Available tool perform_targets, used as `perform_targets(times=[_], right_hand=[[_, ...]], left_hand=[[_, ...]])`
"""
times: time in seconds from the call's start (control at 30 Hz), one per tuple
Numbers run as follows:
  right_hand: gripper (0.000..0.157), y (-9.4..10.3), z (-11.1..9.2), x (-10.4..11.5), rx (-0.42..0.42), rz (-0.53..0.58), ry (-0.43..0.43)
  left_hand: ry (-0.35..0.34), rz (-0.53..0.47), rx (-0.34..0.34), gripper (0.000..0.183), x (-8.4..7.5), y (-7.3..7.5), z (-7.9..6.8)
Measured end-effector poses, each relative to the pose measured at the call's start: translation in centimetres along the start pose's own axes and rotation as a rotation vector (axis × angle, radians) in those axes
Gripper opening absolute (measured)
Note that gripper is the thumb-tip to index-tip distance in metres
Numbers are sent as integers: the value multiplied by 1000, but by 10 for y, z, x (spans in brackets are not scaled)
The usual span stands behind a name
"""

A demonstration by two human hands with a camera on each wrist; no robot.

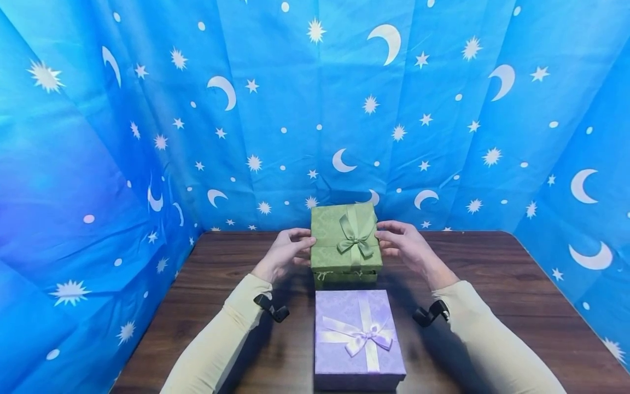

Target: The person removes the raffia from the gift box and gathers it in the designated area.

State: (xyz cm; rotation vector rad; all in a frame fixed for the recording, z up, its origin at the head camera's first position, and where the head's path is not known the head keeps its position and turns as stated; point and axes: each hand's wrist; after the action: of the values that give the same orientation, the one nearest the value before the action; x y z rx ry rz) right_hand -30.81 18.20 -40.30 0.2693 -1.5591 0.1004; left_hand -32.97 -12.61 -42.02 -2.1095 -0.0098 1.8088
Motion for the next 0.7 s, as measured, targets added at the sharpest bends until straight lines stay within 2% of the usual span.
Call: perform_targets(times=[0.27,0.7], right_hand=[[51,0,-6,5,-14,-26,29],[53,-4,-7,9,-25,-31,103]], left_hand=[[-41,17,33,48,-2,-1,0],[-116,9,24,43,-6,2,-6]])
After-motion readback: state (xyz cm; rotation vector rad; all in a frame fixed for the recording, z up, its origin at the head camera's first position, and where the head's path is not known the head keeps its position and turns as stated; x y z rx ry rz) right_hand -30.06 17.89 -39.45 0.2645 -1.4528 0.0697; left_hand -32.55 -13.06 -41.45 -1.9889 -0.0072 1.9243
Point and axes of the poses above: each hand's wrist, its own z-axis towards the middle knuckle, its own y-axis out of the back of the hand, x = y × z, and after that the axes turned 9 degrees about -z, right-handed
